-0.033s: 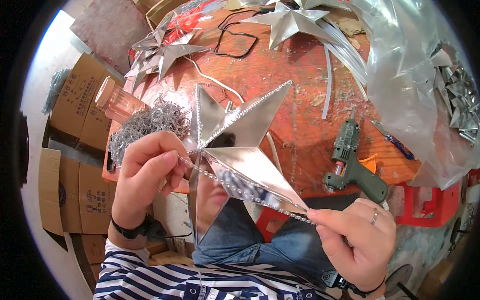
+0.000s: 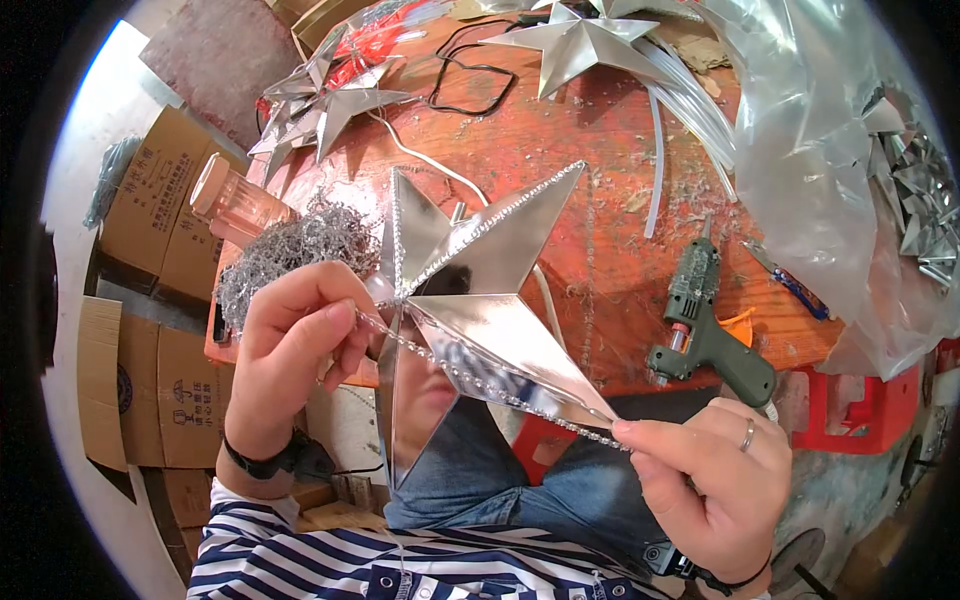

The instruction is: The person decorates a silver star-shaped ornament by applying a string of small beads along its edges. They use a hot glue gun to secure the beads in place, working methodically around the star's perimeter.

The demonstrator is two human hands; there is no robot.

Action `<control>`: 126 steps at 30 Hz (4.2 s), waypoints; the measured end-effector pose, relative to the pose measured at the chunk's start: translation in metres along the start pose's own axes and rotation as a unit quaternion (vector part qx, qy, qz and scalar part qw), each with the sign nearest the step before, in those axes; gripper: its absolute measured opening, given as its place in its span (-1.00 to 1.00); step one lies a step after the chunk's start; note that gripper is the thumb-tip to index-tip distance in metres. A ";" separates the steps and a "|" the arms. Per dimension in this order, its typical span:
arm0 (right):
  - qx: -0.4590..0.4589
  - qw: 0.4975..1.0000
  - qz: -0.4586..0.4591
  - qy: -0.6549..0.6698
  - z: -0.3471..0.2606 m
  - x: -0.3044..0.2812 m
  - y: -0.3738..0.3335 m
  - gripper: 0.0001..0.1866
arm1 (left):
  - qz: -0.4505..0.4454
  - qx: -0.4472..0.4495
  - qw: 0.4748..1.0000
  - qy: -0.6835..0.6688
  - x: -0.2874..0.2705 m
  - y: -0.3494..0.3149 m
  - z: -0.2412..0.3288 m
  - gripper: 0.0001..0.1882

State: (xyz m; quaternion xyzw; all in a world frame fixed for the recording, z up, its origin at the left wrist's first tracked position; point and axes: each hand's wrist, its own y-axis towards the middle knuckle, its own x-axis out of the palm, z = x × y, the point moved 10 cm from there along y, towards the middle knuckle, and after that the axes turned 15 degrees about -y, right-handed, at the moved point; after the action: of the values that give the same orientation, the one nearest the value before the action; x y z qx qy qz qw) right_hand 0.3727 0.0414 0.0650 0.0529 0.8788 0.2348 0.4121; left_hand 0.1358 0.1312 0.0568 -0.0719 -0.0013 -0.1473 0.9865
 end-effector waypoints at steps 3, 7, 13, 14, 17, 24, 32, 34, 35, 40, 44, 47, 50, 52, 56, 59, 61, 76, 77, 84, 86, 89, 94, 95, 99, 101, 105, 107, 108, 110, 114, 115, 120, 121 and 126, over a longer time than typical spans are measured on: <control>-0.022 1.000 -0.013 -0.011 -0.005 0.000 0.000 -0.74 | 0.017 0.073 0.991 0.110 -0.005 0.000 0.007 -0.95; -0.042 0.998 -0.003 -0.039 -0.011 0.001 -0.004 -0.65 | 0.010 0.223 0.918 0.327 0.008 -0.006 0.027 -0.95; -0.086 0.993 -0.037 -0.067 -0.015 0.008 -0.008 -0.54 | 0.013 0.236 0.890 0.389 0.018 -0.006 0.029 -0.89; -0.086 0.994 -0.035 -0.065 -0.015 0.008 -0.009 -0.55 | 0.009 0.245 0.884 0.398 0.020 -0.005 0.030 -0.88; -0.086 0.993 -0.030 -0.068 -0.014 0.008 -0.009 -0.57 | 0.004 0.252 0.875 0.414 0.022 -0.004 0.029 -0.87; -0.074 0.994 -0.030 -0.071 -0.009 0.006 -0.009 -0.58 | -0.002 0.243 0.876 0.416 0.021 0.000 0.027 -0.82; -0.067 0.995 -0.028 -0.072 -0.006 0.007 -0.010 -0.58 | 0.029 0.169 0.934 0.314 0.007 0.007 0.017 -0.81; -0.066 0.995 -0.026 -0.073 -0.006 0.007 -0.011 -0.58 | 0.034 0.147 0.941 0.303 0.006 0.008 0.016 -0.80; -0.066 0.995 -0.028 -0.073 -0.005 0.007 -0.011 -0.58 | 0.034 0.140 0.942 0.304 0.006 0.008 0.015 -0.80; -0.060 0.995 -0.023 -0.074 -0.005 0.006 -0.011 -0.58 | 0.029 0.077 0.953 0.293 0.003 0.011 0.010 -0.80; -0.071 0.994 -0.023 -0.075 -0.006 0.005 -0.013 -0.58 | 0.007 0.055 0.964 0.261 0.003 0.012 0.007 -0.84; -0.075 0.994 -0.029 -0.077 -0.006 0.006 -0.014 -0.57 | 0.002 0.035 0.970 0.240 0.003 0.012 0.005 -0.87; -0.079 0.994 -0.031 -0.076 -0.006 0.006 -0.014 -0.57 | 0.003 0.038 0.971 0.237 0.002 0.012 0.004 -0.88; -0.079 0.993 -0.032 -0.075 -0.007 0.006 -0.013 -0.57 | 0.006 0.045 0.969 0.241 0.002 0.011 0.004 -0.88; -0.077 0.994 -0.029 -0.078 -0.006 0.006 -0.014 -0.58 | 0.011 0.055 0.964 0.260 0.002 0.012 0.005 -0.89; -0.072 0.994 -0.031 -0.080 -0.006 0.006 -0.013 -0.58 | 0.014 0.055 0.960 0.273 0.002 0.012 0.005 -0.88; -0.069 0.994 -0.029 -0.081 -0.005 0.006 -0.013 -0.58 | 0.015 0.062 0.955 0.289 0.002 0.013 0.006 -0.87; -0.053 0.996 -0.008 -0.078 0.005 0.005 -0.011 -0.64 | 0.048 0.078 0.942 0.322 0.004 0.013 0.007 -0.88; -0.047 0.996 -0.002 -0.071 0.007 0.004 -0.011 -0.65 | 0.050 0.078 0.942 0.321 0.005 0.014 0.008 -0.88; -0.014 0.999 0.010 -0.039 0.011 0.001 -0.007 -0.71 | 0.060 0.081 0.943 0.318 0.004 0.013 0.008 -0.89; -0.003 0.999 0.012 -0.033 0.012 0.000 -0.007 -0.72 | 0.060 0.082 0.945 0.310 0.004 0.013 0.006 -0.89; 0.018 0.999 0.021 -0.026 0.016 -0.003 -0.007 -0.74 | 0.059 0.084 0.946 0.307 0.004 0.013 0.006 -0.90; 0.071 0.997 0.030 -0.003 0.026 0.001 -0.006 -0.78 | 0.063 0.078 0.948 0.303 0.003 0.013 0.005 -0.90; 0.064 0.998 0.029 0.000 0.026 0.001 -0.006 -0.79 | 0.062 0.078 0.948 0.303 0.003 0.013 0.005 -0.90; 0.038 0.999 0.016 0.001 0.023 0.004 -0.007 -0.78 | 0.061 0.081 0.947 0.305 0.005 0.013 0.005 -0.90; 0.029 0.999 0.013 -0.006 0.020 0.004 -0.007 -0.77 | 0.060 0.088 0.946 0.307 0.004 0.013 0.004 -0.90; 0.004 1.000 0.017 -0.024 0.015 0.004 -0.010 -0.73 | 0.076 0.083 0.943 0.314 0.000 0.013 0.004 -0.83; -0.020 0.998 0.018 -0.059 0.012 0.005 -0.012 -0.71 | 0.076 0.082 0.942 0.316 0.000 0.013 0.005 -0.83; -0.035 0.996 0.018 -0.086 0.010 0.006 -0.013 -0.70 | 0.076 0.081 0.942 0.317 -0.001 0.013 0.005 -0.83; -0.054 0.991 0.017 -0.125 0.006 0.005 -0.016 -0.70 | 0.068 0.086 0.944 0.312 0.003 0.013 0.005 -0.88; -0.075 0.985 0.003 -0.154 0.004 0.006 -0.025 -0.68 | 0.065 0.083 0.943 0.315 0.005 0.012 0.005 -0.89; -0.080 0.984 -0.002 -0.158 0.004 0.006 -0.026 -0.67 | 0.066 0.082 0.944 0.313 0.005 0.012 0.005 -0.89; -0.081 0.985 0.007 -0.149 0.003 0.006 -0.026 -0.67 | 0.071 0.078 0.945 0.310 0.004 0.012 0.005 -0.90; -0.081 0.986 0.010 -0.148 0.003 0.006 -0.026 -0.67 | 0.072 0.073 0.944 0.313 0.003 0.013 0.005 -0.89; -0.100 0.984 0.026 -0.145 0.000 0.004 -0.030 -0.66 | 0.076 0.077 0.939 0.325 0.004 0.014 0.007 -0.83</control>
State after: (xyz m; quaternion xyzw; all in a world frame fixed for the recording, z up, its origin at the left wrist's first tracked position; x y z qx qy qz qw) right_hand 0.3734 0.0156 0.0488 0.0675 0.7800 0.3222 0.5322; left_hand 0.1442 0.1445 0.0619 0.0563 0.3135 -0.0865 0.9440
